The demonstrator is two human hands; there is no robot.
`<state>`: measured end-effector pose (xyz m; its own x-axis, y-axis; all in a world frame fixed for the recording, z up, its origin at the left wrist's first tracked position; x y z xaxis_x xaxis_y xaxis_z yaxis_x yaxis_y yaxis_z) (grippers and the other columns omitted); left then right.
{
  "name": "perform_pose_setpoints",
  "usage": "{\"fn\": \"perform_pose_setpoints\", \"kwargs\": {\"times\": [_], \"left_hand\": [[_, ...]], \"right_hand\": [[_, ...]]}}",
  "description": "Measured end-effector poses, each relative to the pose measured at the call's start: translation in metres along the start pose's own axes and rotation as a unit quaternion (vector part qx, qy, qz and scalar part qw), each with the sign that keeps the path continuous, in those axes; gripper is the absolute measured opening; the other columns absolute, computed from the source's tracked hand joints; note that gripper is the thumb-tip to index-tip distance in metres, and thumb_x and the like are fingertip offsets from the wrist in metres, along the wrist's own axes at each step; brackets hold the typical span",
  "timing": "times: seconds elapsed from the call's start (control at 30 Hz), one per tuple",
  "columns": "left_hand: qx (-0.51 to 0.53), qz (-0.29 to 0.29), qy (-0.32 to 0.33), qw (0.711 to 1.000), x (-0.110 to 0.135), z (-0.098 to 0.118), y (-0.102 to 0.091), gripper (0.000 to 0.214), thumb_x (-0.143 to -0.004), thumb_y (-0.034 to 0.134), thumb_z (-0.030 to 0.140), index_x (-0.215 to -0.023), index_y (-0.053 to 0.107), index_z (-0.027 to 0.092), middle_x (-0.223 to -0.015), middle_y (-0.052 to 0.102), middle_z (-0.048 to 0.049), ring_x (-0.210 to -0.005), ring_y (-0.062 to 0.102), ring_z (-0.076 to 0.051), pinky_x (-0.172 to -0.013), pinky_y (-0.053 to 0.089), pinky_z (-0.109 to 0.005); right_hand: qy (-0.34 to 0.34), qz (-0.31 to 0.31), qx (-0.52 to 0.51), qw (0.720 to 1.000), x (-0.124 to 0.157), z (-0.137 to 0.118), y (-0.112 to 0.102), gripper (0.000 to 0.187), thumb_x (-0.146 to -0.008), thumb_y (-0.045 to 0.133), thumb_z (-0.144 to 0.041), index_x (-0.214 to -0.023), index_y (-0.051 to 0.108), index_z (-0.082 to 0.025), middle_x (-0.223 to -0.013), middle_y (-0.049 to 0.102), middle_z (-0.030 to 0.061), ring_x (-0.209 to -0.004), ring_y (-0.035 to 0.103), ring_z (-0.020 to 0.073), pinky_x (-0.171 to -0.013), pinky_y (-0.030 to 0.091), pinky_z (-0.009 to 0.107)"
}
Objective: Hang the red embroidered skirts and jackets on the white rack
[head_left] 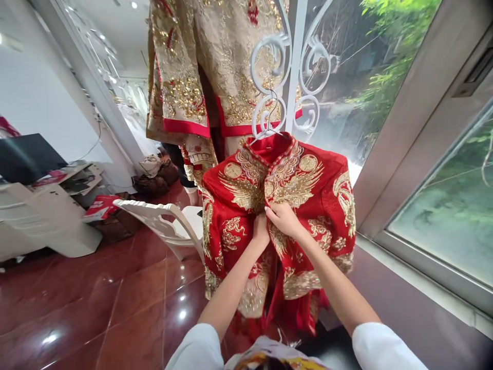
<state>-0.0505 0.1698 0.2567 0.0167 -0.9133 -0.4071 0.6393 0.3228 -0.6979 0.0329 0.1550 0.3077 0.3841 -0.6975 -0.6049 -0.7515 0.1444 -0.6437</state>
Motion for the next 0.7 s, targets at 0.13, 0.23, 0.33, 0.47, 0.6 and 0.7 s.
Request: {"fn": "perform_pose_setpoints", "kwargs": {"times": [0.13,0.23,0.33,0.47,0.6,0.7], "left_hand": [[-0.059,0.032,-0.030,0.997,0.012,-0.021,0.020,0.025,-0.089,0.039,0.018,-0.097,0.062,0.016,-0.094,0.068,-0.0131,-0.086,0.062,-0.021,-0.072,0.045,-0.030],[-0.139,0.106,-0.027,0.984,0.036,-0.031,0.026,0.024,-0.091,0.038,0.021,-0.099,0.059,0.016,-0.100,0.065,-0.0137,-0.096,0.059,-0.025,-0.084,0.042,-0.036],[-0.195,0.153,-0.049,0.967,0.075,-0.061,0.036,0.020,-0.089,0.044,0.026,-0.099,0.057,0.014,-0.098,0.064,-0.0143,-0.095,0.057,-0.027,-0.084,0.041,-0.039],[-0.271,0.131,-0.072,0.951,0.125,-0.115,0.037,0.019,-0.087,0.047,0.031,-0.089,0.058,0.016,-0.087,0.064,-0.0121,-0.084,0.058,-0.027,-0.075,0.041,-0.039],[-0.279,0.105,-0.074,0.952,0.147,-0.136,0.024,0.024,-0.088,0.041,0.027,-0.071,0.056,0.020,-0.072,0.063,-0.0081,-0.072,0.059,-0.023,-0.068,0.042,-0.034],[-0.204,0.034,-0.026,0.978,0.143,-0.116,0.033,0.029,-0.087,0.040,0.019,-0.062,0.055,0.020,-0.066,0.061,-0.0070,-0.067,0.059,-0.019,-0.064,0.043,-0.030]], "right_hand": [[0.079,0.095,0.039,0.992,0.020,0.034,0.036,0.032,-0.088,0.035,-0.032,-0.057,0.034,-0.021,-0.053,0.043,-0.0008,-0.051,0.037,0.0120,-0.053,0.026,0.026],[0.123,0.180,0.128,0.967,0.055,0.036,0.048,0.024,-0.087,0.040,-0.035,-0.069,0.046,-0.019,-0.066,0.052,0.0041,-0.061,0.046,0.0162,-0.061,0.032,0.028],[0.181,0.180,0.225,0.940,0.099,0.051,0.061,0.015,-0.083,0.046,-0.030,-0.085,0.051,-0.016,-0.078,0.056,0.0099,-0.072,0.050,0.0213,-0.067,0.036,0.031],[0.253,0.112,0.303,0.912,0.148,0.097,0.066,0.015,-0.082,0.046,-0.029,-0.080,0.052,-0.015,-0.076,0.057,0.0112,-0.072,0.049,0.0228,-0.064,0.034,0.032],[0.240,0.060,0.226,0.942,0.161,0.109,0.052,0.022,-0.085,0.037,-0.025,-0.065,0.046,-0.019,-0.069,0.056,0.0082,-0.066,0.048,0.0194,-0.058,0.030,0.029],[0.151,0.012,0.077,0.986,0.149,0.065,0.039,0.027,-0.084,0.034,-0.023,-0.058,0.040,-0.020,-0.057,0.050,0.0034,-0.055,0.045,0.0146,-0.056,0.029,0.027]]}}
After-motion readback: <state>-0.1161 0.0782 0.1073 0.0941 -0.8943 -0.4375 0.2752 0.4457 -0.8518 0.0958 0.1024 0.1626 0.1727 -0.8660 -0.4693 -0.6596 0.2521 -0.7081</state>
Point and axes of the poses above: each hand's wrist, its own x-axis away from the middle knuckle, its own y-axis out of the palm, z = x × y, the point moved 4 cm from there along -x, towards the middle knuckle
